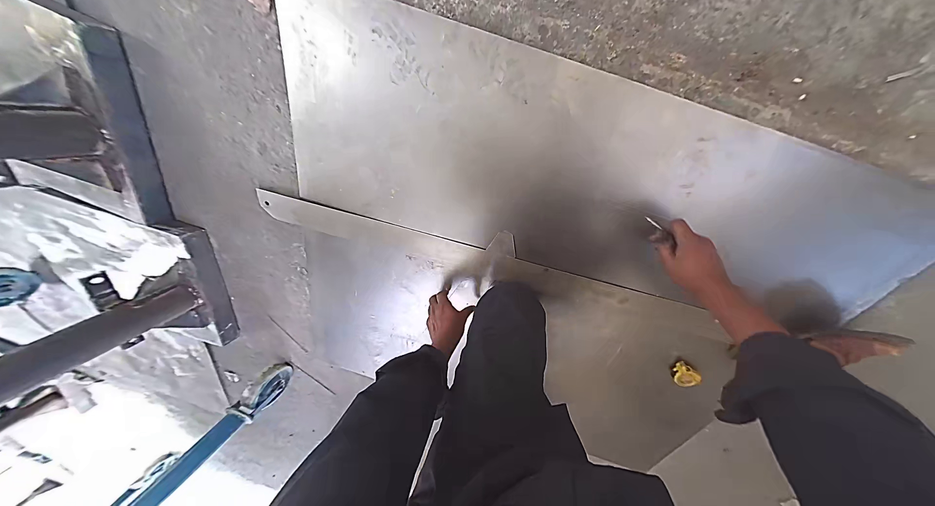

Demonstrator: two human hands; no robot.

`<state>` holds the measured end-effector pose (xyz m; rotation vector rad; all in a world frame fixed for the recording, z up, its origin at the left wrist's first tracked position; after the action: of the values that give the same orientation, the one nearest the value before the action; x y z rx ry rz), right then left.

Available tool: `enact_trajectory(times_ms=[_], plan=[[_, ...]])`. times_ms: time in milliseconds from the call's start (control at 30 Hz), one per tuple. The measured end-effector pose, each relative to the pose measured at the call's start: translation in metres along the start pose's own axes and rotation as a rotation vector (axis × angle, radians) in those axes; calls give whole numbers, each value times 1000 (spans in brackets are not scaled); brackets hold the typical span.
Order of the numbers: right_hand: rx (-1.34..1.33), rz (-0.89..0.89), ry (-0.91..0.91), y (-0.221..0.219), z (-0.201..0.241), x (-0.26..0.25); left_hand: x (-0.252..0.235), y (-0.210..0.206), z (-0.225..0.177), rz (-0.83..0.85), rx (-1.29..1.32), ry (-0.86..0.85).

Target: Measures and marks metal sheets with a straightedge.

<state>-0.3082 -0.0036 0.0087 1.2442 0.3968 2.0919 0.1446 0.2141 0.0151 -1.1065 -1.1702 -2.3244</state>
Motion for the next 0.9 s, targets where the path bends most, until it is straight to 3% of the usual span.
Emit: enact_trajectory(times_ms=[67, 167, 267, 333, 400, 500, 767, 900], plan=[[-65, 30, 52, 11, 47, -56, 1, -20, 10, -44, -75, 31], [-367, 78, 87, 11, 110, -134, -7, -27, 10, -117, -34, 41], [-657, 126, -42, -15, 165, -176, -14, -23, 16, -66, -1, 36], [-638, 97, -152, -31, 189, -184, -23, -17, 21, -20, -8, 21], [-598, -24, -225, -41, 198, -190, -35, -11, 22, 20, -18, -14], [-575, -54, -310, -42, 193, -182, -38, -13, 27, 87, -93, -72], [-527, -26, -330, -38, 192, -185, -38, -15, 18, 115, -128, -72], [-498, 9, -231, -47, 203, -193, -43, -7, 24, 106, -72, -28]])
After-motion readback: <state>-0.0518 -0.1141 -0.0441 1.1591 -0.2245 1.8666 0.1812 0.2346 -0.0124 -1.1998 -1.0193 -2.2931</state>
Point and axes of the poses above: each hand's wrist, its own x-axis away from the middle knuckle, its own y-axis out of the back of the hand, z = x × y, the point moved 3 cm from there along -x, towards the middle knuckle, and after that the axes turned 12 degrees about y, right-handed, at the moved point
